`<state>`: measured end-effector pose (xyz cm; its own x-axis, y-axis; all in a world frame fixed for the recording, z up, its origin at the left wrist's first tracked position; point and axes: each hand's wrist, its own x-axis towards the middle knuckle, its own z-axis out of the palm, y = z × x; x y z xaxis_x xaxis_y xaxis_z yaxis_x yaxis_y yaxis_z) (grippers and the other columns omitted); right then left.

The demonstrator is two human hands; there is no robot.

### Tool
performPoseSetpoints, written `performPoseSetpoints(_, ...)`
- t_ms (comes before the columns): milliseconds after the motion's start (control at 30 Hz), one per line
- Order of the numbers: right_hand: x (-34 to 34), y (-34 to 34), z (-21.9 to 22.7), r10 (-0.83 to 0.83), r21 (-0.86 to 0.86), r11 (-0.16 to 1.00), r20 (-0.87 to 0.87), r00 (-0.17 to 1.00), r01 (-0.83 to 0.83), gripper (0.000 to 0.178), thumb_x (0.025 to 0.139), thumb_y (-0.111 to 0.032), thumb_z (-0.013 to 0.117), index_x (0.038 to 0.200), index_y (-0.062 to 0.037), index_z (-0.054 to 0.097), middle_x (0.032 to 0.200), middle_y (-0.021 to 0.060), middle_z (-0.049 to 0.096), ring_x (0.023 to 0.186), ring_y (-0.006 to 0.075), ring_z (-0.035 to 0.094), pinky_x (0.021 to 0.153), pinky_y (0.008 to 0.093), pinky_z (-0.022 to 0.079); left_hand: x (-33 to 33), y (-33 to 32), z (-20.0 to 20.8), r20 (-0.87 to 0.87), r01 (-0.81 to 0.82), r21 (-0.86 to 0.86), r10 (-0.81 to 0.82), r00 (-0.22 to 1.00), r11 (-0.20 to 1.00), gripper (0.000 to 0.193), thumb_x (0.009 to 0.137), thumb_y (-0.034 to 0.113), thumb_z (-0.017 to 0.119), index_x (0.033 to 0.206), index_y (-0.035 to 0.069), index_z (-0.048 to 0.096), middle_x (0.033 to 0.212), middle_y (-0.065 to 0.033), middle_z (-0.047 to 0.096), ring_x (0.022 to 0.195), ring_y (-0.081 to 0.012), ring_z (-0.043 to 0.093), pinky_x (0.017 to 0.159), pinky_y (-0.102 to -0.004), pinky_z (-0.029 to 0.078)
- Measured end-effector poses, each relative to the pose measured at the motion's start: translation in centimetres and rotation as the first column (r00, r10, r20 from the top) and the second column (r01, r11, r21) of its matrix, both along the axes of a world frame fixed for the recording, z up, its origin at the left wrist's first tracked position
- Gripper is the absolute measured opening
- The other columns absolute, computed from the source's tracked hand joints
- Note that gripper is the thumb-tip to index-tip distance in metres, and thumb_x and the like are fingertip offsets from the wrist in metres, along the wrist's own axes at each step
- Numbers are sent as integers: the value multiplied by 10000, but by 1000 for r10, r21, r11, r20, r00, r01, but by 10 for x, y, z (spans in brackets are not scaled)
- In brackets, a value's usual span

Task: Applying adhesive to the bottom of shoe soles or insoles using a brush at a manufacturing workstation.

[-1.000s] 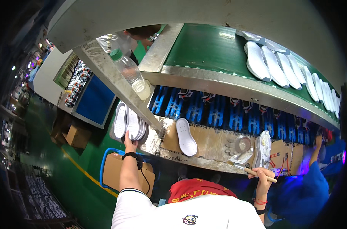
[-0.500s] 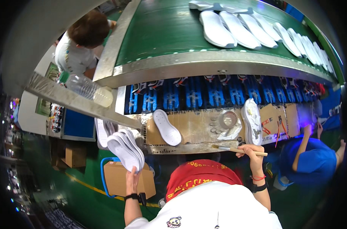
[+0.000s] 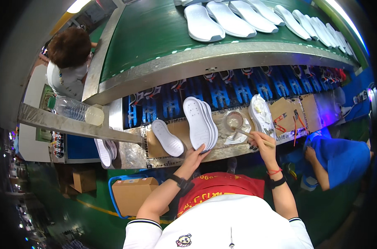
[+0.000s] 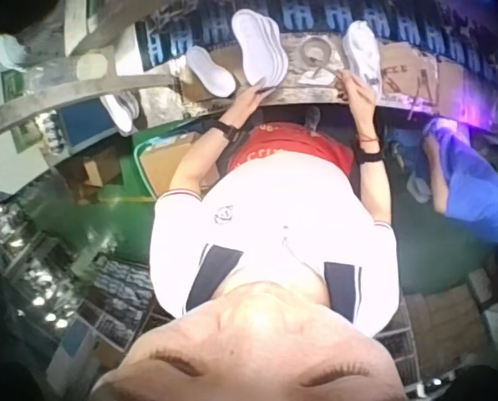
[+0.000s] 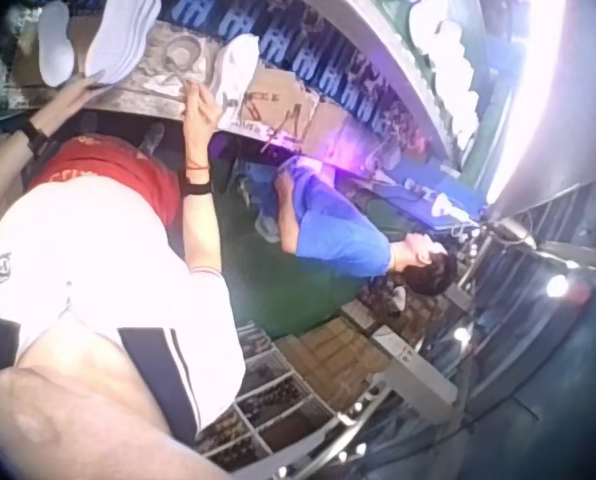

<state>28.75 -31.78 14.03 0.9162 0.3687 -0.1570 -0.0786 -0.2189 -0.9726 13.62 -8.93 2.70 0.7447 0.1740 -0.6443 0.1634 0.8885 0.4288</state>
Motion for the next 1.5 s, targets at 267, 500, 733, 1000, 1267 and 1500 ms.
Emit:
performPoseSetpoints(267,34,20,-45,53,-184,982,97,994,-34,208,857,-172,591,948,-8,681,734,86,676,635,108,612,585,233,471,-6,-1,4,-217,202,122,-172,961,972,376,832,27,601,1181,-53,485,1121,-119,559,1011,-222,545,866,-338,466)
performPoseSetpoints(500,47,24,-70,114,-284,956,137,984,-72,232,829,-205,603,921,-7,682,776,167,672,696,243,667,638,297,498,-68,77,-28,-519,348,812,306,798,469,637,658,248,780,1097,-31,412,1118,-180,386,1066,-287,409,916,-373,350)
performPoseSetpoints(733,47,26,-74,127,-319,945,163,978,-69,253,823,-229,593,909,-10,685,742,174,663,684,275,664,635,315,502,-89,104,-77,-433,305,872,313,846,384,588,701,196,761,1079,-29,372,1088,-150,380,974,-273,475,782,-314,472)
performPoseSetpoints(1000,42,23,-37,27,-236,972,112,993,0,221,832,-193,572,918,-32,697,686,73,674,549,119,600,542,248,473,-87,116,1,-119,-109,195,134,984,975,312,830,12,570,1135,18,506,1093,-101,575,902,-188,594,767,-305,503)
performPoseSetpoints(1267,44,7,-29,-37,-58,998,17,999,38,240,857,-120,519,931,49,672,705,91,676,547,82,571,519,196,452,-36,54,122,50,-30,560,2,999,828,505,843,-22,523,1306,39,332,1194,-143,534,1011,-241,605,759,-339,570)
performPoseSetpoints(1500,6,4,69,21,80,997,28,999,-23,232,882,-93,506,934,75,658,747,105,681,575,79,576,523,193,434,8,19,155,227,-175,720,10,974,672,388,810,-96,547,1175,-61,419,1090,-173,561,916,-211,621,728,-301,577)
